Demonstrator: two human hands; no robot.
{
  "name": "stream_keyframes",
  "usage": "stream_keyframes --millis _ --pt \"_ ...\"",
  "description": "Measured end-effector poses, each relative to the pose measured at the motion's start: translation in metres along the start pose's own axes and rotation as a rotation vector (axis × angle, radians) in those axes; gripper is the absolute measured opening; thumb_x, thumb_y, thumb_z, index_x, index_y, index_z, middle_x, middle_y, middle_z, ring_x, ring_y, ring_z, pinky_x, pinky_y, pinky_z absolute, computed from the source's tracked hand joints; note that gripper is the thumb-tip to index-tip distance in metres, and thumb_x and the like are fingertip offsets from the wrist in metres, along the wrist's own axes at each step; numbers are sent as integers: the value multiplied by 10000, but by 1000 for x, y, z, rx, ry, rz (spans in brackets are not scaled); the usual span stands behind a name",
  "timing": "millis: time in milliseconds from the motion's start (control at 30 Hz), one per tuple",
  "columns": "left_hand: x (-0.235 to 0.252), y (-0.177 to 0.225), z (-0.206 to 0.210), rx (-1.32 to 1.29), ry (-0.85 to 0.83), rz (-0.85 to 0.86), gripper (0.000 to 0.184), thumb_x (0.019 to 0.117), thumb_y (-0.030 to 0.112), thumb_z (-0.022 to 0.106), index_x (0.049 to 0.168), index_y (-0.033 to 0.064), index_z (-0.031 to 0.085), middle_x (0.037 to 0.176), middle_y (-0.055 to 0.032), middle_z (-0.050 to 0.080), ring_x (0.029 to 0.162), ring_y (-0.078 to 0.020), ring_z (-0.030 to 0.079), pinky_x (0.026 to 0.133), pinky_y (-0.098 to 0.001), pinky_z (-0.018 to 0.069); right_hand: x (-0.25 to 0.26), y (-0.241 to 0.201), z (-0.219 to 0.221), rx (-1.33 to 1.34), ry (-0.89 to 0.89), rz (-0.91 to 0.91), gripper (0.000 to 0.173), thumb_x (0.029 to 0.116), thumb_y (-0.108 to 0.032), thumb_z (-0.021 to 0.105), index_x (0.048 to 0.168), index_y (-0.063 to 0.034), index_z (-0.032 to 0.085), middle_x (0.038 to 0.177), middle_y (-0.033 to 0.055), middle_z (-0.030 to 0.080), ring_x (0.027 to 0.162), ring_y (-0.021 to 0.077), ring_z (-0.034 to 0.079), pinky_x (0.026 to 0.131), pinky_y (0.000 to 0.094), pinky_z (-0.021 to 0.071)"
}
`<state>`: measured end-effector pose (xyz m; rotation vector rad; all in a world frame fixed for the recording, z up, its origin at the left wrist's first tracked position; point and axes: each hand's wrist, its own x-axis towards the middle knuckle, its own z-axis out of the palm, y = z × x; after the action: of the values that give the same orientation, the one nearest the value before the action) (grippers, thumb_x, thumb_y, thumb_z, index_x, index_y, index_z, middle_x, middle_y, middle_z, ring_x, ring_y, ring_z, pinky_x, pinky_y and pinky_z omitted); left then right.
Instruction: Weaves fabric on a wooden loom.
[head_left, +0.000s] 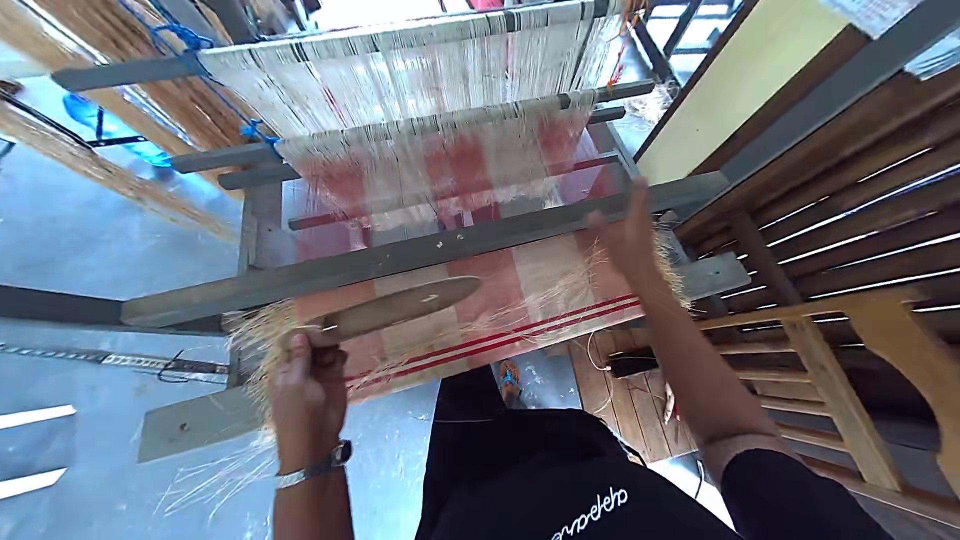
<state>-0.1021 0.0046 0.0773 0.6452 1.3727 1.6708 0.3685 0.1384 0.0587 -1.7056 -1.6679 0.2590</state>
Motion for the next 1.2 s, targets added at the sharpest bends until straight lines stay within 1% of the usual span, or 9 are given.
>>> stream_keyframes --millis 67,133,333,500,600,733,800,933,1200 --pt "12 8 -28 -42 60 -32 317 1130 260 292 1104 126 578 861 33 687 733 -72 661 688 -244 573 25 52 -20 11 86 397 1204 921 -742 531 1603 95 -2 1661 364 21 1548 516 87 1225 679 158" --pt "23 11 -47 -81 123 -77 332 1136 251 269 1152 90 559 940 -20 726 788 -115 717 688 -267 607 40 79 -24 -2 -36 636 1284 876 -869 412 1602 29 -149 1683 301 -101 1573 460 19 1241 652 133" --pt "62 21 -68 -20 305 -118 304 1131 245 296 1227 50 510 1044 -76 696 884 -195 733 796 -370 631 77 73 -3 21 -155 670 1135 977 -759 373 1592 -1 -208 1688 288 -97 1586 395 59 1261 580 122" --pt "120 18 -91 -58 504 -27 360 1132 266 306 1349 21 456 1189 -134 642 1001 -237 712 875 -402 609 153 94 43 42 0 541 1260 917 -797 469 1578 14 -233 1678 314 -96 1576 440 34 1229 678 87" --pt "152 11 -100 -124 591 43 377 1123 248 296 1390 15 425 1262 -156 597 1069 -256 678 898 -412 594 196 90 60 65 50 511 1273 919 -793 471 1560 33 -256 1675 319 -97 1583 408 12 1237 653 34" --pt "190 1 -107 -154 678 101 452 1136 296 260 1465 10 380 1357 -189 570 1126 -275 669 932 -421 588 227 91 68 121 54 484 1280 922 -788 477 1548 29 -285 1675 330 -23 1575 370 146 1268 495 197" --pt "207 -2 -106 -118 684 119 449 1139 283 250 1477 7 355 1344 -201 571 1085 -275 679 901 -419 597 224 90 68 224 65 417 1270 940 -726 535 1546 34 -283 1680 314 -1 1575 318 180 1268 397 237" --pt "235 -3 -99 -72 670 103 431 1140 265 269 1478 9 346 1314 -201 585 1010 -266 703 841 -401 617 215 77 66 302 103 428 1219 964 -660 563 1566 9 -260 1693 272 41 1573 271 202 1265 373 249" --pt "271 -12 -77 6 508 28 411 1117 234 320 1454 5 371 1249 -184 602 958 -251 699 826 -410 609 209 74 63 264 49 496 1097 1017 -676 407 1570 -5 -263 1695 267 71 1570 265 213 1265 382 225"
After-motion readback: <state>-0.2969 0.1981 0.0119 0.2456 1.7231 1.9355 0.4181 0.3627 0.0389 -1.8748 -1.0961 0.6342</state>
